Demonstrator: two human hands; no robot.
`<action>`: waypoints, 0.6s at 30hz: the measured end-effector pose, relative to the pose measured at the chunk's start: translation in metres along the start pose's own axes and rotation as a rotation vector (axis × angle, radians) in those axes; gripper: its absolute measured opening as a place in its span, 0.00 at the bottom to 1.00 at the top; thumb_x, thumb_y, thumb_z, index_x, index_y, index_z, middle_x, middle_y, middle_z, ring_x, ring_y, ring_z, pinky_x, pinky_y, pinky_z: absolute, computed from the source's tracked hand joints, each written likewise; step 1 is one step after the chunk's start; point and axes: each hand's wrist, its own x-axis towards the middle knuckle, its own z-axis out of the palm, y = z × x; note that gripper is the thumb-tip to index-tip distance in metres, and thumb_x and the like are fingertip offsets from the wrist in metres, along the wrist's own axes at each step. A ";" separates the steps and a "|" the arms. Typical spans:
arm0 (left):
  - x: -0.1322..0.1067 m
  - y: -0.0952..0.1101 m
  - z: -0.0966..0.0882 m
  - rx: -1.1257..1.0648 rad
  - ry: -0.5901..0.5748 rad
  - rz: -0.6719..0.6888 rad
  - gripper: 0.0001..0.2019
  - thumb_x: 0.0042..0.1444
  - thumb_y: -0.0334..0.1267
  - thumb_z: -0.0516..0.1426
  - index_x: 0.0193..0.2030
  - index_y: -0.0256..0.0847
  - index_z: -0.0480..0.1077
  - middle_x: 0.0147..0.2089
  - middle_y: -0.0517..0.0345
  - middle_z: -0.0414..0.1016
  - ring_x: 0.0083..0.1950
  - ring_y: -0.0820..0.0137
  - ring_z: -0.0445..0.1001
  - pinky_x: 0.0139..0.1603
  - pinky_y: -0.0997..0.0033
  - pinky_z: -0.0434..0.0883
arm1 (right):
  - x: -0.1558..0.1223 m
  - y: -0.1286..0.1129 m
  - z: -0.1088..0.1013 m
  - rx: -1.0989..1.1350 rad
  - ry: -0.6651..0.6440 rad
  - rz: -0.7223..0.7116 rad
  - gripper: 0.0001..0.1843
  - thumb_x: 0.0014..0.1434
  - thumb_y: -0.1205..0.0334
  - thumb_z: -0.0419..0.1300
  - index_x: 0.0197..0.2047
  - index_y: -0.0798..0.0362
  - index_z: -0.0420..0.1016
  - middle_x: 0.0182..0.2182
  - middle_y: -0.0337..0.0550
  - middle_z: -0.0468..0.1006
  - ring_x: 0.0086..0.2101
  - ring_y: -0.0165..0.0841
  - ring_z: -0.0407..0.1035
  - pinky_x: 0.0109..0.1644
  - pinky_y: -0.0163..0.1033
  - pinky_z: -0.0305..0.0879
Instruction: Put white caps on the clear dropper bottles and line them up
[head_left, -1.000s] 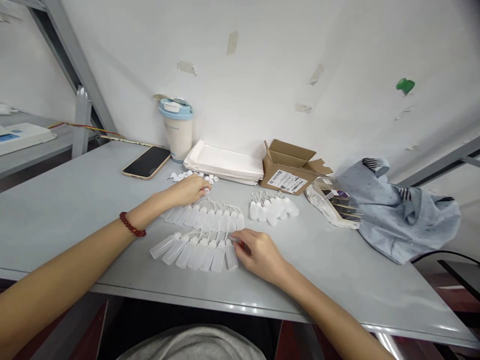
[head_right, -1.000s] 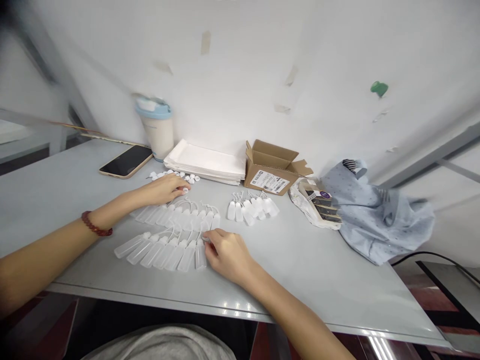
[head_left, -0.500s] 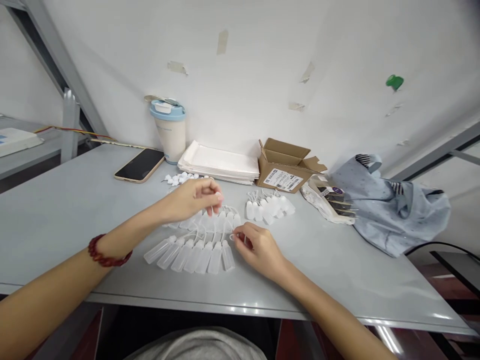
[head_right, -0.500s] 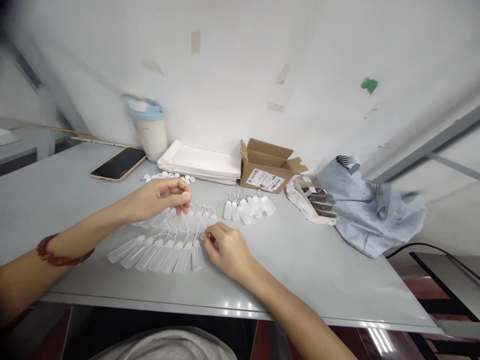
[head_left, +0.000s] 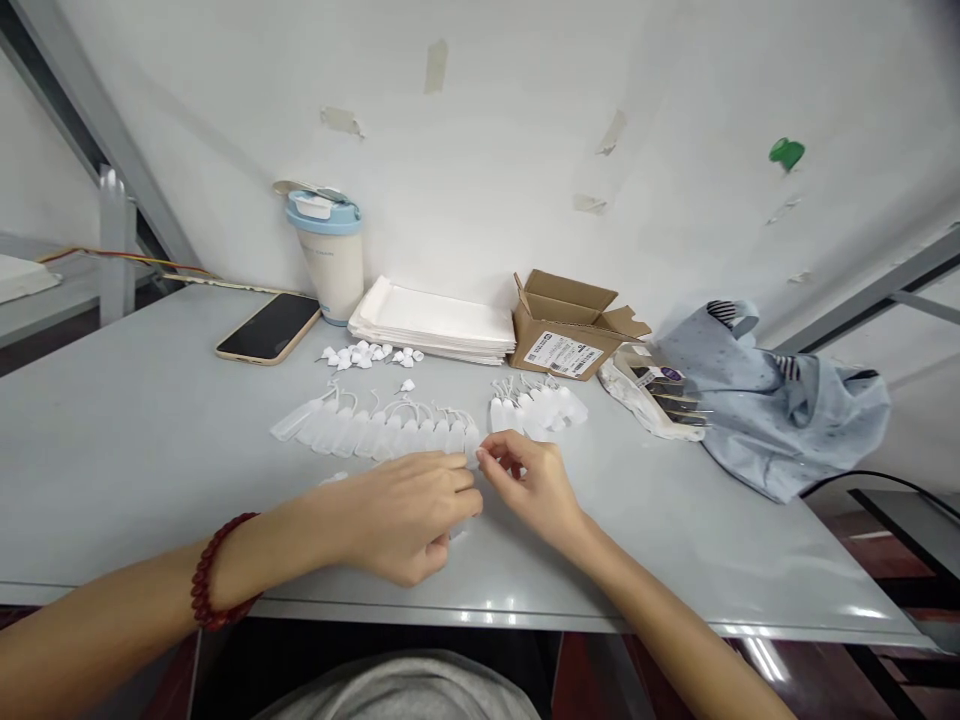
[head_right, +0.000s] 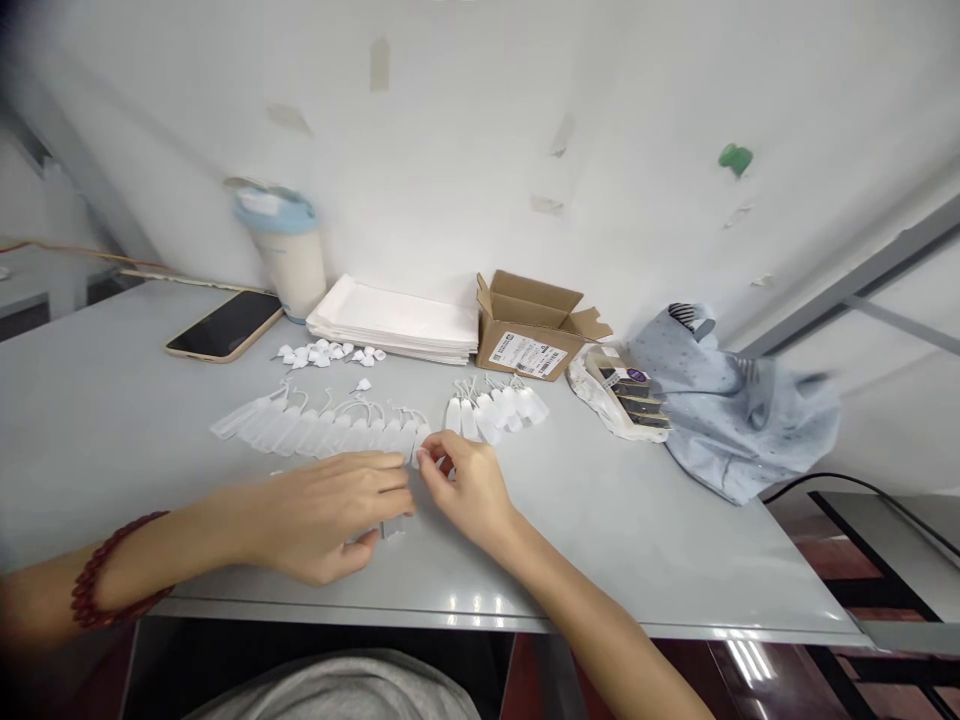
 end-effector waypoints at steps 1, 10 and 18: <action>0.001 0.000 0.002 0.016 -0.036 0.010 0.06 0.44 0.27 0.54 0.29 0.41 0.65 0.29 0.55 0.72 0.34 0.63 0.69 0.35 0.66 0.68 | 0.000 0.000 0.000 0.002 0.007 0.001 0.06 0.58 0.65 0.56 0.32 0.54 0.73 0.22 0.37 0.76 0.21 0.26 0.67 0.24 0.30 0.61; 0.006 0.001 0.014 0.153 -0.059 0.087 0.03 0.46 0.28 0.55 0.29 0.39 0.66 0.29 0.54 0.71 0.34 0.63 0.67 0.35 0.63 0.67 | 0.002 0.000 -0.004 0.046 0.075 0.026 0.05 0.57 0.65 0.57 0.31 0.54 0.74 0.21 0.38 0.76 0.21 0.27 0.68 0.24 0.31 0.62; 0.009 0.006 0.010 0.184 0.046 0.189 0.07 0.49 0.30 0.60 0.30 0.39 0.64 0.30 0.57 0.68 0.32 0.67 0.62 0.31 0.66 0.65 | 0.003 0.003 -0.004 0.111 0.100 0.064 0.05 0.56 0.66 0.58 0.32 0.55 0.75 0.24 0.40 0.78 0.23 0.29 0.72 0.28 0.33 0.68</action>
